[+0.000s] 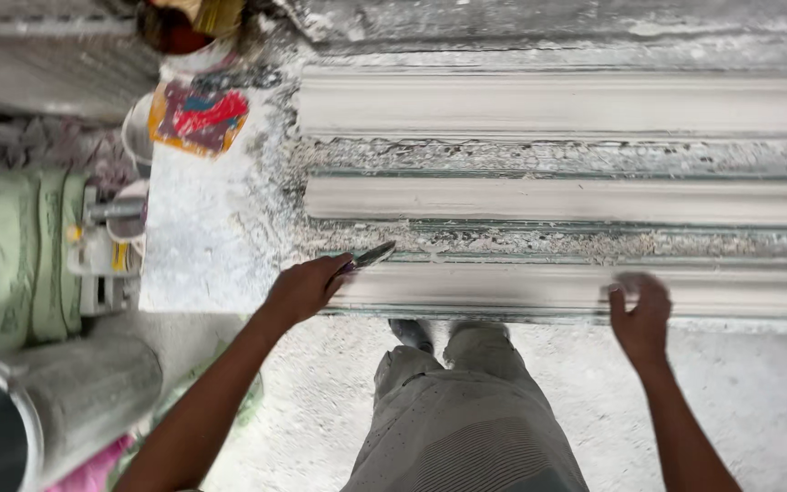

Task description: The person uses a small scraper to remove dried plaster residue from the grooves of long decorative plaster mold pieces laid on a work surface, working along the mold sections one after another and brushing loosened debris aside by hand.

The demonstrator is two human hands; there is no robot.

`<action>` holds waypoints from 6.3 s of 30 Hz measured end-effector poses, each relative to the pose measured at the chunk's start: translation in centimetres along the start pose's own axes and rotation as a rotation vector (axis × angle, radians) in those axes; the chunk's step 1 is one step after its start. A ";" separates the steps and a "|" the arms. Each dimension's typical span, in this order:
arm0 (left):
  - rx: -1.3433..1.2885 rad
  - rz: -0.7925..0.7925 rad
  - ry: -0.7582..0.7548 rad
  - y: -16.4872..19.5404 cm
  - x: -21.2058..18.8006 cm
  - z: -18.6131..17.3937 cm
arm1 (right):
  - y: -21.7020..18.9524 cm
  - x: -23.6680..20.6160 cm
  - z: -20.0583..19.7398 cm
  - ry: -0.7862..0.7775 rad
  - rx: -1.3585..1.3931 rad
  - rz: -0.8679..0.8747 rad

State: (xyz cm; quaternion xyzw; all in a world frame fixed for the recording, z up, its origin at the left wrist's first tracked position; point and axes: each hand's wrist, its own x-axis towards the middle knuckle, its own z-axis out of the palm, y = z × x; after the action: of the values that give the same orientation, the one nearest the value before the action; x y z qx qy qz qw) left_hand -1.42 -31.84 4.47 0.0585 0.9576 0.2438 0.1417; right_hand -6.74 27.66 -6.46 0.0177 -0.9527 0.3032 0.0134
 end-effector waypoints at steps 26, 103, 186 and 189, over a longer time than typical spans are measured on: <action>0.757 0.430 -0.542 -1.3 2.4 -6.6 | 1.2 -2.1 0.5 0.061 -0.054 0.470; 0.646 0.829 -0.264 12.1 9.8 3.6 | -0.2 -3.3 -0.6 0.096 -0.156 0.441; 0.603 0.927 -0.351 32.8 20.8 13.5 | 8.2 -0.4 -9.2 0.076 -0.149 0.468; 0.492 1.027 -0.288 41.8 25.8 18.5 | 7.5 -0.1 -9.4 -0.001 -0.147 0.569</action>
State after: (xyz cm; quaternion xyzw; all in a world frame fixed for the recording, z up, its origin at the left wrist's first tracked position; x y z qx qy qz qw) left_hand -18.65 17.76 2.86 0.5787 0.8061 0.0415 0.1164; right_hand -6.82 39.24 -3.08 -0.2511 -0.9388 0.2249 -0.0713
